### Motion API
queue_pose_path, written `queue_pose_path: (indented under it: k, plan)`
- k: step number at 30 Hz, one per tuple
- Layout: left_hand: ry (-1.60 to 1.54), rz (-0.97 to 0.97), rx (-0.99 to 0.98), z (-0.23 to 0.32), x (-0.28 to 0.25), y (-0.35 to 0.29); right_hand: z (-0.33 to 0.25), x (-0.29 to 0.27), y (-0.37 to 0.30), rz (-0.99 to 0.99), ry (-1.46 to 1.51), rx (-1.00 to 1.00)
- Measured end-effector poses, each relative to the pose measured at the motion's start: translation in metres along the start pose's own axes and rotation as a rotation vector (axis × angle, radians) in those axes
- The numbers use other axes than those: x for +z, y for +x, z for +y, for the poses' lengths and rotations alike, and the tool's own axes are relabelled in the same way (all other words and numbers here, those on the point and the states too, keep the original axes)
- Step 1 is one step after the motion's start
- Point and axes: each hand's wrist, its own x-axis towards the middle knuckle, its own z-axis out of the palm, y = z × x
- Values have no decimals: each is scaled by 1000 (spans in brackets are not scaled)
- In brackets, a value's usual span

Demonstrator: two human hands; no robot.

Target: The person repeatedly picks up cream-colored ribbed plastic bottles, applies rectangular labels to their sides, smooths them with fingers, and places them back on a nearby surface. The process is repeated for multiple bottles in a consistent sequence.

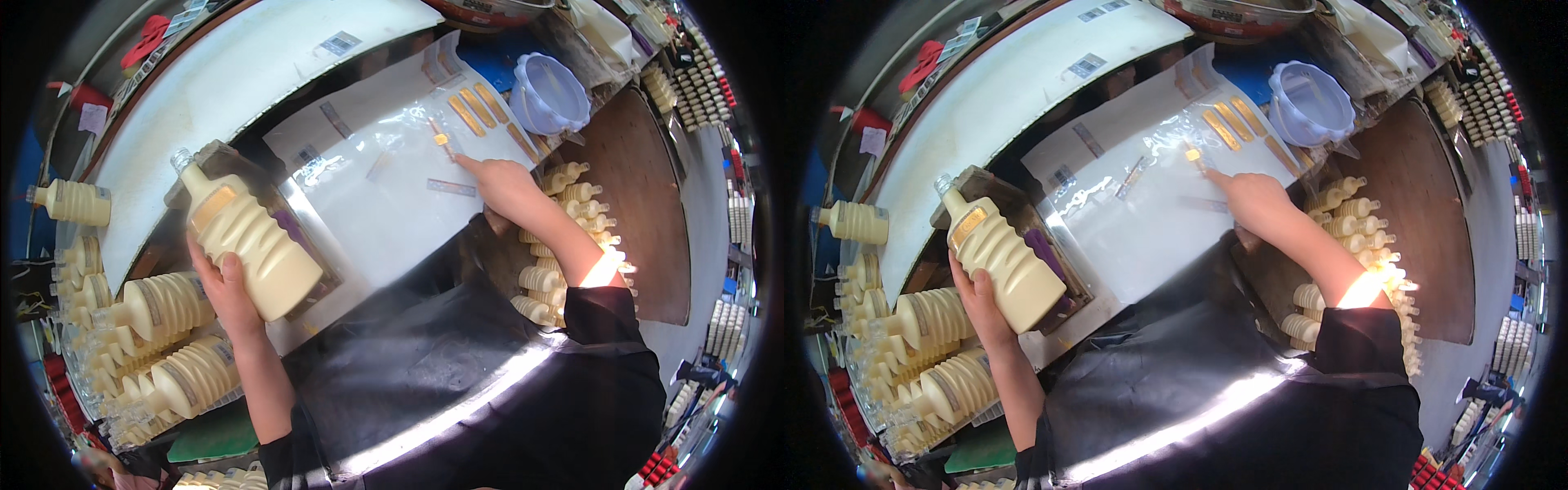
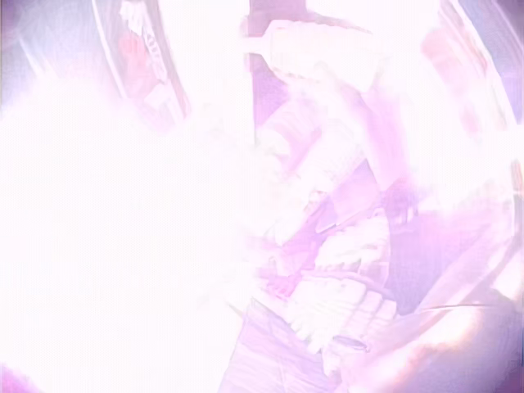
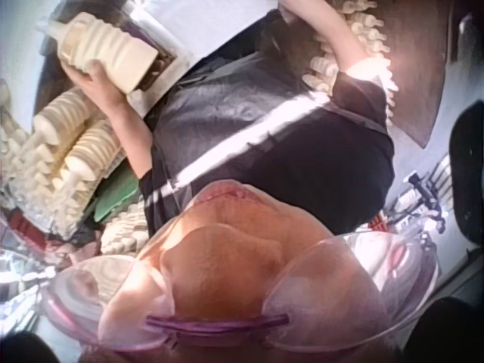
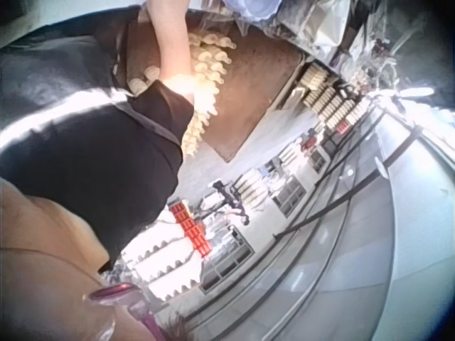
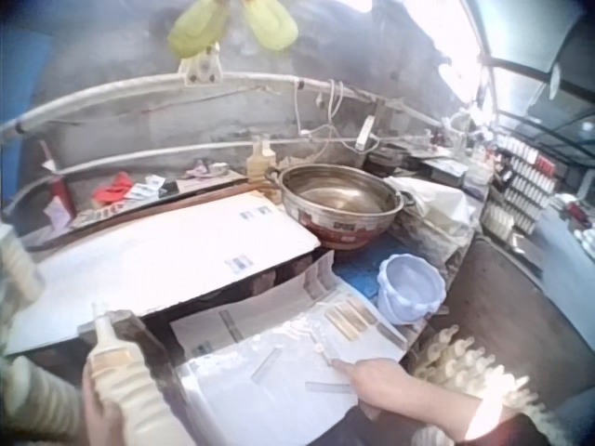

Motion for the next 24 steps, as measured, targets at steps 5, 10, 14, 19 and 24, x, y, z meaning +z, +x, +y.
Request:
queue_pose_path:
  k: [5, 10, 14, 19, 24]
  plan:
    - [-7, -20, 1, 1, 0, 0, 13, 24, -49, 68, 25, 123]
    - [-96, 159, -73, -3, -4, -10, 22, 51, -66, 390, 16, 24]
    - [34, 169, 71, -12, -9, -32, 42, 61, -66, 592, 78, -105]
    - [387, 234, 285, -6, -11, -63, 49, 44, -61, 510, 306, -122]
    - [675, 78, 615, 18, 9, -81, -15, -2, -34, 70, 1076, 322]
